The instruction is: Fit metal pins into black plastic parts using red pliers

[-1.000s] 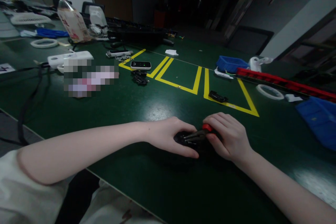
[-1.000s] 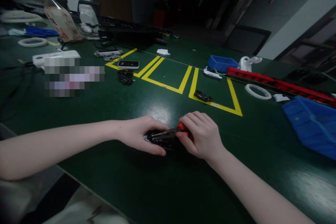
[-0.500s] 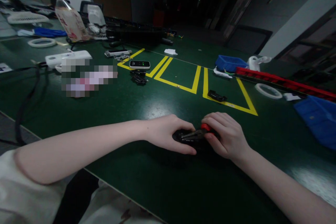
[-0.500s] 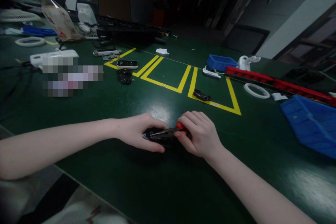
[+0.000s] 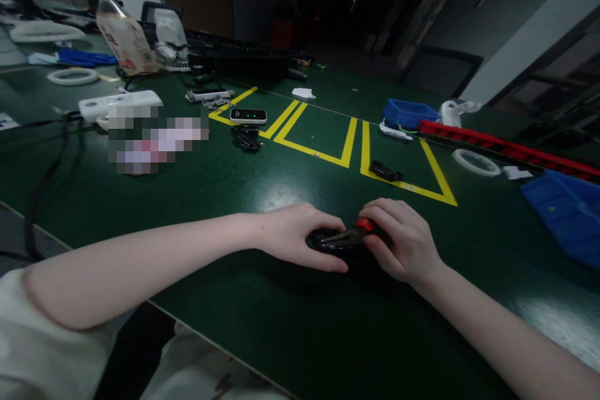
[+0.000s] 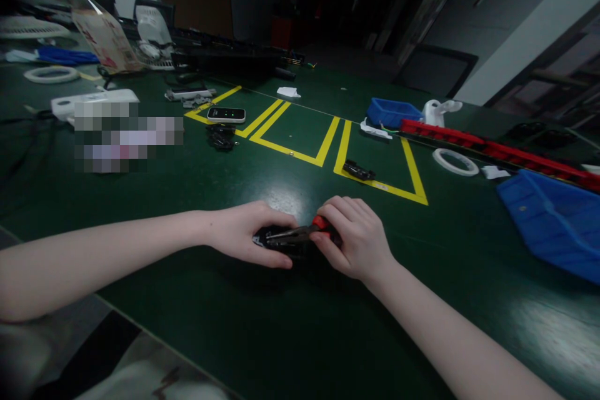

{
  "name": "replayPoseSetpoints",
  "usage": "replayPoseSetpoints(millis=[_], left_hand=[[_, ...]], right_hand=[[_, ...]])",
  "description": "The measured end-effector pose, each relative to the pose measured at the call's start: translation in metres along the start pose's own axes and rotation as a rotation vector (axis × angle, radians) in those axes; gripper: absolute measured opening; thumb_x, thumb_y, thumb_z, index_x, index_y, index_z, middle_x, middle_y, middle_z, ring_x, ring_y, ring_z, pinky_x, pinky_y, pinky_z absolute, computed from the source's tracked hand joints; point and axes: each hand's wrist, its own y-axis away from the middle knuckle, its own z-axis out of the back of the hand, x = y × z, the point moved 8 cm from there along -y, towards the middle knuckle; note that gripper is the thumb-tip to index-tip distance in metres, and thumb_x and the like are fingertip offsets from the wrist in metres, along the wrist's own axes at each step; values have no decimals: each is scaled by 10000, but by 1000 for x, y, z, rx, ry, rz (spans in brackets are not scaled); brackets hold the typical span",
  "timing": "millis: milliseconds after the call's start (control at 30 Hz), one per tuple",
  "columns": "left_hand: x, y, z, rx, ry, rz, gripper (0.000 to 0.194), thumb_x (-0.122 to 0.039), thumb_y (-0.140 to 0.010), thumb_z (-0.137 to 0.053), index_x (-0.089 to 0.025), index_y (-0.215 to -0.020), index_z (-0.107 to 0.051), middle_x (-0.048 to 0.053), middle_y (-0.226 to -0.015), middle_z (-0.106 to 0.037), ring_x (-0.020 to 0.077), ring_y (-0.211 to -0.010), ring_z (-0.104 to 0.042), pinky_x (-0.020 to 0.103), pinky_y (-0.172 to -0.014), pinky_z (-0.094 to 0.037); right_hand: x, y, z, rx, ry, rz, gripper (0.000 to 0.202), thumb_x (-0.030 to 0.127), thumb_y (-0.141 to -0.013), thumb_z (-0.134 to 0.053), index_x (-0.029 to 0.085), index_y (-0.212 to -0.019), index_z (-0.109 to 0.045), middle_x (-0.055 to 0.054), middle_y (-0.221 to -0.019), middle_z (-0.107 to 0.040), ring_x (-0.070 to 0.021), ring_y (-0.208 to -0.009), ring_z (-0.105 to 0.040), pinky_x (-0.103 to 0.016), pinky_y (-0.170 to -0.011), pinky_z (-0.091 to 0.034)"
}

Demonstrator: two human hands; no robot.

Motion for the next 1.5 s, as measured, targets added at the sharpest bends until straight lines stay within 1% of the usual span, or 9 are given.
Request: replayPoseSetpoints(millis=[200, 367, 500, 633, 800, 967, 1233, 1367, 1500], left_hand=[[1, 0, -2, 39, -28, 28, 394, -552, -847, -667, -173, -943, -618, -30, -737, -594, 107, -636, -533, 226, -576, -371], [-1, 0, 0, -3, -14, -2, 377, -534, -849, -675, -173, -944, -622, -30, -736, -596, 104, -639, -527, 223, -575, -358], [1, -1, -2, 5, -31, -2, 398, -556, -844, -670, -170, -928, -621, -28, -732, -595, 107, -639, -530, 223, -577, -360], [2, -1, -2, 3, -59, 7, 414, -562, -849, -661, -169, -973, -637, -20, -743, -614, 112, -642, -543, 227, -580, -370], [-1, 0, 0, -17, -129, 24, 456, -540, -862, -655, -177, -1136, -625, 9, -854, -682, 126, -703, -608, 220, -605, -410], [1, 0, 3, -43, -260, 75, 452, -623, -854, -617, -179, -933, -645, -15, -687, -624, 119, -595, -552, 221, -540, -348], [2, -3, 4, -47, -269, 57, 456, -634, -854, -607, -179, -822, -610, -43, -631, -573, 96, -545, -509, 223, -511, -312], [1, -2, 5, -79, -287, 63, 496, -654, -845, -595, -177, -710, -577, -46, -573, -526, 93, -510, -458, 235, -505, -289], [2, -2, 5, -80, -299, 65, 510, -665, -841, -588, -179, -686, -572, -43, -559, -526, 91, -494, -443, 241, -500, -278]], right_hand=[[0, -1, 0, 1, -15, -5, 244, 368, -976, -401, 188, -918, -556, -76, -880, -621, -183, -753, -564, -325, -641, -419], [1, -2, -1, 1, -10, 10, 245, 369, -968, -412, 186, -910, -563, -76, -867, -626, -185, -746, -559, -331, -640, -413], [2, -2, -1, 15, -3, 23, 221, 348, -960, -437, 185, -899, -574, -72, -859, -642, -180, -743, -561, -328, -645, -416], [2, -3, -1, 28, 2, 24, 217, 345, -957, -449, 189, -883, -580, -69, -849, -651, -178, -730, -563, -328, -639, -415], [1, -2, 0, 26, -1, 26, 208, 324, -954, -453, 184, -878, -586, -74, -841, -653, -183, -739, -575, -331, -644, -418], [-1, -2, 0, 31, -20, 20, 234, 282, -966, -400, 186, -875, -593, -69, -841, -658, -180, -744, -576, -334, -653, -413], [-7, -1, -1, 24, -33, 10, 288, 275, -1005, -321, 192, -888, -571, -66, -833, -651, -177, -745, -572, -334, -654, -409], [-5, -2, -3, 35, -41, -5, 281, 255, -1004, -322, 195, -880, -567, -65, -834, -655, -173, -739, -577, -330, -648, -411], [-4, -4, -5, 40, -44, -28, 265, 245, -995, -346, 194, -876, -577, -63, -833, -661, -171, -736, -582, -327, -647, -413]])
